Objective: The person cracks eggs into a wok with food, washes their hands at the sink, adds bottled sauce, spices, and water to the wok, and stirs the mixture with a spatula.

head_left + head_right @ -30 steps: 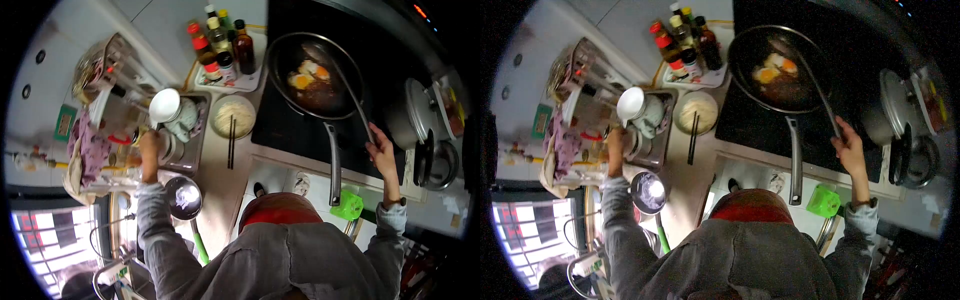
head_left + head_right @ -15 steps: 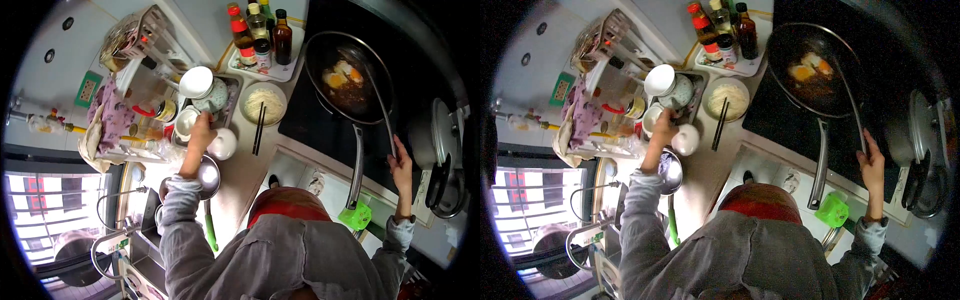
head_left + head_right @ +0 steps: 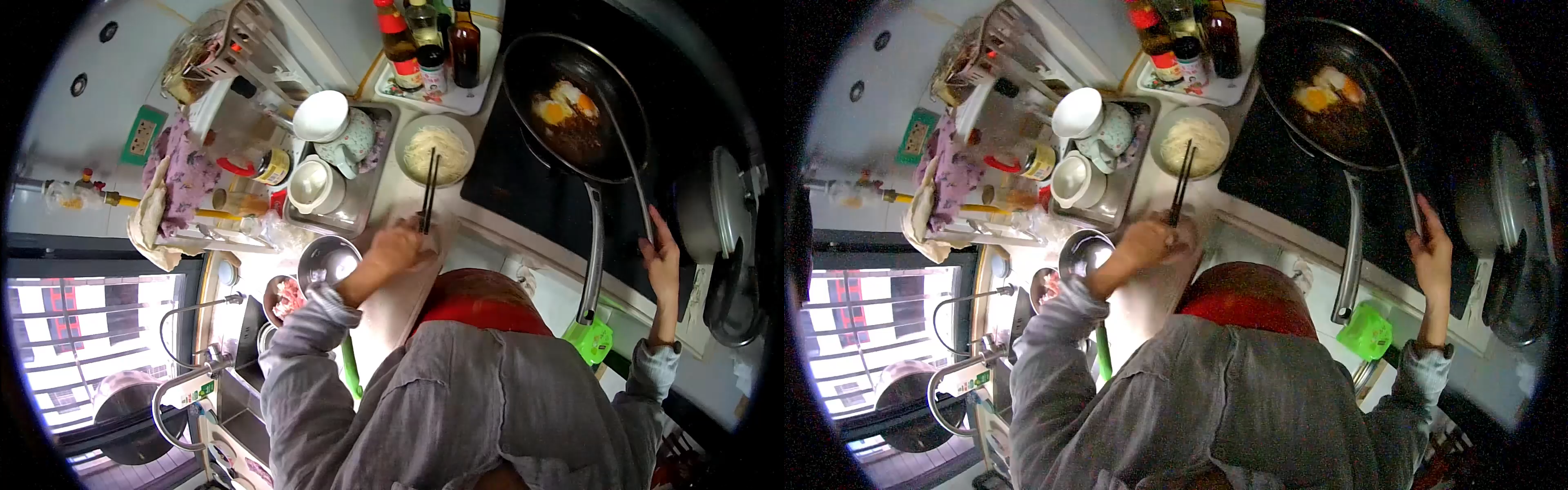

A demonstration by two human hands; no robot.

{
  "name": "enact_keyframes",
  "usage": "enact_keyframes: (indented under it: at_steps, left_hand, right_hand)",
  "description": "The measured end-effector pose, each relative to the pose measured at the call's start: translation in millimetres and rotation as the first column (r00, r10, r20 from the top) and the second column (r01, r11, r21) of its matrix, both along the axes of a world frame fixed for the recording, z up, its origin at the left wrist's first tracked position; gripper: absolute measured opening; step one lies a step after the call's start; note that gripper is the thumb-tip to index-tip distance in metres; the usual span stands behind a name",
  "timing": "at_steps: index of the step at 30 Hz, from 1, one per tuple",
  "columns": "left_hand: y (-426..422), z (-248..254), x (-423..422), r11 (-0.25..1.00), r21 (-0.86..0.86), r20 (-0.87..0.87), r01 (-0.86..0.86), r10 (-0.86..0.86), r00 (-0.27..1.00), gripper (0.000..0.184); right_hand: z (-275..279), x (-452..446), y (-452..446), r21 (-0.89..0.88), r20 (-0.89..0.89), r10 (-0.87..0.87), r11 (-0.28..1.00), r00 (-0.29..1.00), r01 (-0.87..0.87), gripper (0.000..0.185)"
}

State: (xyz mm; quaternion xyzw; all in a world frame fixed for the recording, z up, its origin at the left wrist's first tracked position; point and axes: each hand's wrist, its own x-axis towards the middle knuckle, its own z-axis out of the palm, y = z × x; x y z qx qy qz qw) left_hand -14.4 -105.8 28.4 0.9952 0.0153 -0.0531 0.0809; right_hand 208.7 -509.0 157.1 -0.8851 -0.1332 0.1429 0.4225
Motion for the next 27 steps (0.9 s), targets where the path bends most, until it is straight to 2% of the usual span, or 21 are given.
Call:
enact_keyframes:
  at_steps: [1, 4, 7, 8, 10, 11, 12, 13, 14, 15, 17, 19, 20, 21, 23, 27]
  left_hand:
    - [-2, -14, -4, 0.989, 0.036, 0.181, 0.143, -0.147, 0.972, 0.046]
    - [0, -22, 1, 0.991, 0.115, -0.083, 0.066, -0.057, 0.995, 0.049]
    - [19, -3, 5, 0.991, 0.011, -0.297, -0.136, 0.133, 0.945, 0.031]
    - [28, 10, -1, 0.982, -0.111, -0.219, -0.151, 0.124, 0.968, 0.029]
    - [55, 18, -13, 0.887, -0.28, 0.042, -0.366, 0.392, 0.919, 0.022]
    - [68, 28, -17, 0.863, -0.205, 0.34, -0.462, 0.506, 0.793, 0.016]
    - [87, 35, -22, 0.785, -0.036, 0.403, -0.619, 0.578, 0.71, 0.015]
    - [109, 34, -27, 0.716, 0.137, 0.515, -0.684, 0.539, 0.667, 0.017]
    - [125, 30, -32, 0.621, 0.161, 0.44, -0.767, 0.65, 0.619, 0.026]
    - [142, 27, -35, 0.501, 0.247, 0.087, -0.829, 0.841, 0.534, 0.038]
    - [153, 19, -39, 0.498, 0.087, 0.103, -0.863, 0.857, 0.505, 0.048]
    - [181, -13, -43, 0.454, -0.076, 0.009, -0.888, 0.891, 0.455, 0.044]
    - [184, -14, -41, 0.42, -0.156, -0.044, -0.894, 0.901, 0.431, 0.043]
    - [186, -16, -42, 0.428, -0.144, 0.058, -0.892, 0.904, 0.424, 0.039]
    - [168, 13, -33, 0.436, -0.121, 0.256, -0.892, 0.882, 0.396, 0.032]
    - [166, 26, -26, 0.498, -0.165, 0.325, -0.851, 0.842, 0.429, 0.024]
  right_hand:
    - [0, 0, 3, 0.004, 0.003, -0.001, 1.0, 1.0, 0.001, 0.055]
    - [-4, 4, 1, 0.012, 0.059, 0.033, 0.999, 0.998, -0.034, 0.055]
    - [-5, 9, -4, 0.028, 0.032, 0.035, 0.999, 0.999, -0.036, 0.055]
    - [-3, 11, -4, 0.033, -0.001, 0.02, 0.999, 1.0, -0.02, 0.055]
    - [10, 8, 3, 0.036, -0.124, -0.045, 0.998, 0.991, 0.049, 0.056]
    - [5, 9, -1, 0.056, -0.101, -0.021, 0.998, 0.995, 0.027, 0.056]
    - [-1, 11, -5, 0.077, -0.078, 0.002, 0.997, 0.997, 0.004, 0.057]
    - [-6, 12, -9, 0.097, -0.055, 0.025, 0.995, 0.998, -0.02, 0.057]
    - [-9, 11, -10, 0.102, 0.005, 0.059, 0.993, 0.998, -0.059, 0.057]
    - [-10, 12, -10, 0.103, 0.069, 0.094, 0.99, 0.993, -0.101, 0.057]
    - [-21, 17, -14, 0.026, 0.231, 0.126, 0.99, 0.965, -0.135, 0.057]
    - [-22, 15, -13, 0.007, 0.212, 0.103, 0.994, 0.972, -0.107, 0.057]
    - [-16, 13, -11, 0.021, 0.115, 0.066, 0.997, 0.991, -0.069, 0.057]
    - [-12, 12, -9, 0.023, 0.067, 0.046, 0.999, 0.997, -0.047, 0.056]
    - [-5, 8, -3, 0.014, 0.021, 0.021, 1.0, 1.0, -0.021, 0.056]
    - [-1, 4, 3, 0.01, 0.093, 0.084, 0.996, 0.992, -0.085, 0.057]
